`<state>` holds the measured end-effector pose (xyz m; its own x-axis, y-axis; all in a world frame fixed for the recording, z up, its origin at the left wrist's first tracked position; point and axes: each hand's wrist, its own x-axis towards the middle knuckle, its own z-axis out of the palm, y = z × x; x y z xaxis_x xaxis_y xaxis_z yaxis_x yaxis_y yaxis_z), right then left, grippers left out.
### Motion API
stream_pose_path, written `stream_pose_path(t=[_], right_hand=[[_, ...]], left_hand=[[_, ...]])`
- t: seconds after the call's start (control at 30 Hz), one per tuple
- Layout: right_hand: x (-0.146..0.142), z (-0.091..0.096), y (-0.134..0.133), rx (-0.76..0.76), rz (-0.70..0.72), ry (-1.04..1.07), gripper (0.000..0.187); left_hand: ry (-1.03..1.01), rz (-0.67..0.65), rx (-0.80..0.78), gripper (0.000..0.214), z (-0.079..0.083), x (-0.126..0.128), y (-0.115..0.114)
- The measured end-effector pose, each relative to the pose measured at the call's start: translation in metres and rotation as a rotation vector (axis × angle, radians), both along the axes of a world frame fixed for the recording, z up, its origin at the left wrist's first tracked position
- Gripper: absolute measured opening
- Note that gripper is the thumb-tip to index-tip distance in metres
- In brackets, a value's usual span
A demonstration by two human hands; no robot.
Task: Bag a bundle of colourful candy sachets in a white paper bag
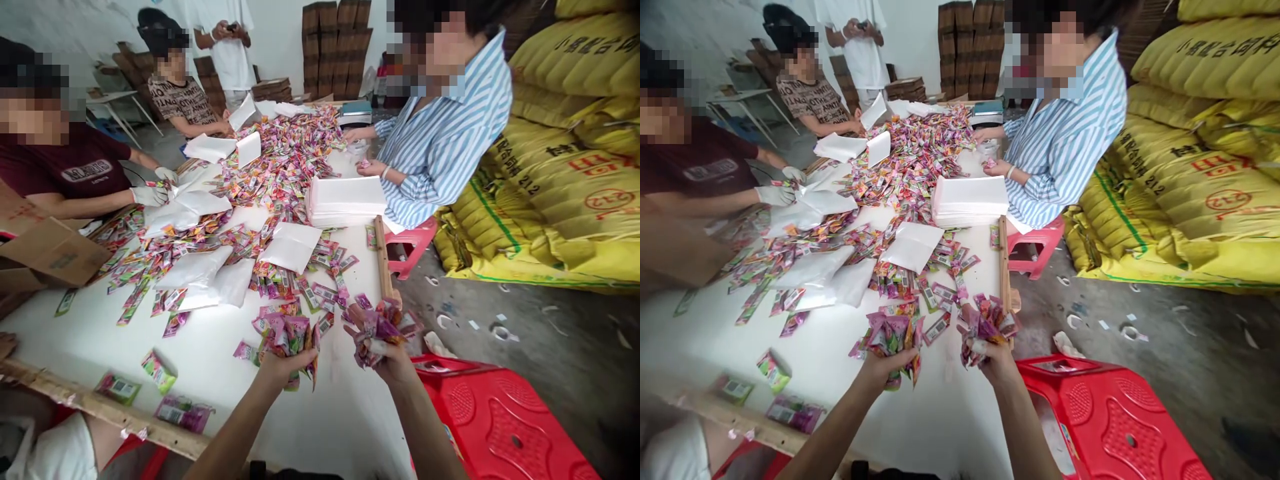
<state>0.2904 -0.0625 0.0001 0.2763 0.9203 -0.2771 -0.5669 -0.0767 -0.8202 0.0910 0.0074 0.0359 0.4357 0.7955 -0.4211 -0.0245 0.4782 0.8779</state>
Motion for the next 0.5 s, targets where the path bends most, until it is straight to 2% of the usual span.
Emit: stream_pose_path(t=[0.1, 0.17, 0.23, 0.3, 0.37, 0.43, 0.5], right_hand=[[0.002, 0.009, -0.001, 0.178, 0.081, 0.146, 0.051], [0.003, 0.014, -0.002, 0.198, 0.113, 0.154, 0.056], [-0.001, 0.014, -0.004, 0.154, 0.123, 0.14, 0.06], [-0.013, 0.01, -0.006, 0.075, 0.179, 0.164, 0.06], [-0.031, 0.003, -0.008, 0.026, 0.24, 0.209, 0.051], [-0.05, -0.006, -0.009, 0.025, 0.233, 0.202, 0.038], [-0.064, -0.013, -0.01, 0.06, 0.181, 0.14, 0.035]], left_hand=[[-0.03, 0.028, -0.044, 0.037, 0.002, 0.007, 0.0], [-0.061, 0.073, -0.091, 0.044, -0.001, 0.011, 0.0], [-0.033, 0.09, -0.079, 0.044, -0.005, 0.014, -0.002], [0.031, 0.029, -0.007, 0.041, -0.009, 0.017, -0.008], [0.08, -0.015, 0.103, 0.042, -0.012, 0.019, -0.018], [0.081, -0.017, 0.207, 0.049, -0.016, 0.019, -0.028], [0.074, -0.039, 0.286, 0.061, -0.02, 0.017, -0.037]])
